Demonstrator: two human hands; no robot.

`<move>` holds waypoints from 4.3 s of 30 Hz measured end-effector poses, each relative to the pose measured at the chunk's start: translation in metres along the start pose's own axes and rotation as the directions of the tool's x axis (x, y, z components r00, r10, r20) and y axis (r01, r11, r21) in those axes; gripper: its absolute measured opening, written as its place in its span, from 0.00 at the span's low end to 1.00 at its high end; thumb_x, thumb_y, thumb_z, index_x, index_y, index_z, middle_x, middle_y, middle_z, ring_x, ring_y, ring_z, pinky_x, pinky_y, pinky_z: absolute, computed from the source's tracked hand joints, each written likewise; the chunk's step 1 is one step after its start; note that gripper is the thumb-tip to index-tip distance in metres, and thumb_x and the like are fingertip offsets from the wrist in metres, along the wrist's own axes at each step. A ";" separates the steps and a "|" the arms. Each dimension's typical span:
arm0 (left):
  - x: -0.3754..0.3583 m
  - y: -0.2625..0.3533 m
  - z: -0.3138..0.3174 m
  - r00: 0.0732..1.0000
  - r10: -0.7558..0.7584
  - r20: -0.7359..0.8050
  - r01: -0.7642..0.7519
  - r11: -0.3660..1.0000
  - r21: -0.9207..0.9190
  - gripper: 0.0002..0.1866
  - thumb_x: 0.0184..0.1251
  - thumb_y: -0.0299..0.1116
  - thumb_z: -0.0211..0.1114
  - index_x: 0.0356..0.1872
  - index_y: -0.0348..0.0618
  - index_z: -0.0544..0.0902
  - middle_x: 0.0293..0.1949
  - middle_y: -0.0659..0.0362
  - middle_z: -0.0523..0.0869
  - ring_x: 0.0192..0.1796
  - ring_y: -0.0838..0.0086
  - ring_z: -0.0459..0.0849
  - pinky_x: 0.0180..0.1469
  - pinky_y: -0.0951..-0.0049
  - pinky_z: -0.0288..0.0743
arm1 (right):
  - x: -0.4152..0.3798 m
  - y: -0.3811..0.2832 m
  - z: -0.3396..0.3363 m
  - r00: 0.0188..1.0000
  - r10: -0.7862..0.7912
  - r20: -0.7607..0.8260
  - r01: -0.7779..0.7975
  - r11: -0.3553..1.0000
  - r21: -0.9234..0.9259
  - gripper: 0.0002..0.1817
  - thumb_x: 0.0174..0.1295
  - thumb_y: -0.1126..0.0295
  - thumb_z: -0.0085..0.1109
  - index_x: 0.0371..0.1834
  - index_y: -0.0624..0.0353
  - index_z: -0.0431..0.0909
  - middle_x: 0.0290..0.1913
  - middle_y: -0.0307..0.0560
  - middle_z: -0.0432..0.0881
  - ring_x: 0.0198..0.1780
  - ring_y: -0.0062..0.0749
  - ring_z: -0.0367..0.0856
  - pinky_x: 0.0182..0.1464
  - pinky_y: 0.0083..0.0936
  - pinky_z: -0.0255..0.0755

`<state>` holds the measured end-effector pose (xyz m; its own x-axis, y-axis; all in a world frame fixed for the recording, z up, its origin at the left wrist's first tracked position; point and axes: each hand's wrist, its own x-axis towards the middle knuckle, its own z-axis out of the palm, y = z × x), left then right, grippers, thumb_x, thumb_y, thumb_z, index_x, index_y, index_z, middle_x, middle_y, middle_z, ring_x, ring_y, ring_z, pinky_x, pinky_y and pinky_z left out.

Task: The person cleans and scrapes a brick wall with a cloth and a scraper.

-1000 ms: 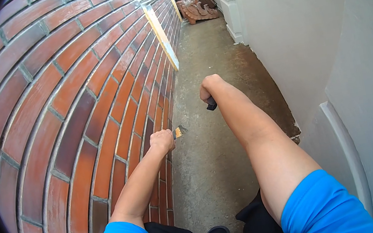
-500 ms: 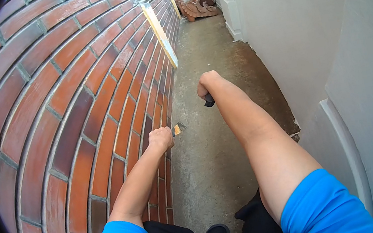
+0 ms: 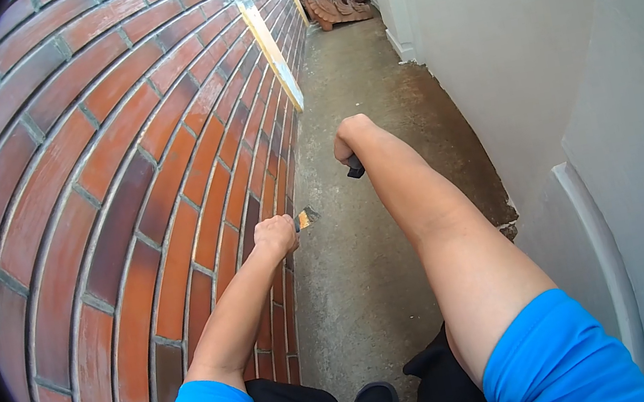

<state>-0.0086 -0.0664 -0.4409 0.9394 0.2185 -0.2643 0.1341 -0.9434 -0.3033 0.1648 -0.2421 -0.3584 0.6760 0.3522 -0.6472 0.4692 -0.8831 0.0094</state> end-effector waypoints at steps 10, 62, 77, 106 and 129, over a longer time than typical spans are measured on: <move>-0.005 0.006 -0.008 1.000 0.003 0.016 -0.003 0.999 0.033 0.13 0.65 0.31 0.61 0.48 0.44 0.87 0.50 0.55 0.88 0.53 0.65 0.87 0.49 0.64 0.83 | 0.008 -0.001 0.000 1.000 0.012 0.000 -0.012 1.000 -0.011 0.16 0.51 0.64 0.57 0.42 0.54 0.86 0.45 0.49 0.87 0.42 0.42 0.87 0.43 0.38 0.78; -0.002 0.001 -0.005 1.000 0.005 0.019 -0.005 1.000 -0.002 0.13 0.64 0.34 0.61 0.47 0.43 0.85 0.47 0.53 0.89 0.52 0.64 0.87 0.52 0.65 0.81 | 0.021 0.002 0.002 1.000 0.013 0.019 -0.013 1.000 -0.016 0.19 0.54 0.61 0.57 0.48 0.54 0.85 0.49 0.50 0.86 0.46 0.45 0.86 0.46 0.41 0.78; 0.004 0.002 0.000 1.000 0.016 0.024 -0.016 1.000 0.018 0.14 0.65 0.35 0.59 0.47 0.42 0.85 0.47 0.52 0.89 0.52 0.63 0.87 0.52 0.65 0.81 | 0.015 0.000 0.000 1.000 -0.014 -0.010 0.013 0.999 -0.032 0.19 0.53 0.63 0.57 0.47 0.54 0.85 0.49 0.50 0.86 0.46 0.44 0.86 0.46 0.40 0.78; 0.000 0.000 -0.001 0.999 -0.012 0.044 0.012 1.000 -0.012 0.15 0.64 0.39 0.64 0.47 0.43 0.85 0.47 0.52 0.88 0.52 0.63 0.87 0.53 0.65 0.81 | 0.016 0.004 0.007 0.999 0.002 0.034 -0.001 1.000 -0.003 0.17 0.52 0.64 0.56 0.44 0.56 0.85 0.45 0.51 0.87 0.43 0.43 0.87 0.45 0.39 0.78; 0.005 0.000 0.001 0.995 -0.068 0.072 0.072 0.996 -0.056 0.16 0.66 0.40 0.60 0.48 0.42 0.86 0.51 0.52 0.87 0.56 0.61 0.85 0.57 0.64 0.79 | -0.013 -0.005 0.004 0.989 -0.037 -0.146 0.016 0.990 -0.142 0.17 0.53 0.69 0.58 0.46 0.49 0.87 0.52 0.47 0.85 0.54 0.41 0.84 0.53 0.33 0.78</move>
<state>-0.0041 -0.0647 -0.4436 0.9030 0.2992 -0.3083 0.2188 -0.9379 -0.2693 0.1513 -0.2434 -0.3534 0.7341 0.4264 -0.5285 0.5560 -0.8242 0.1073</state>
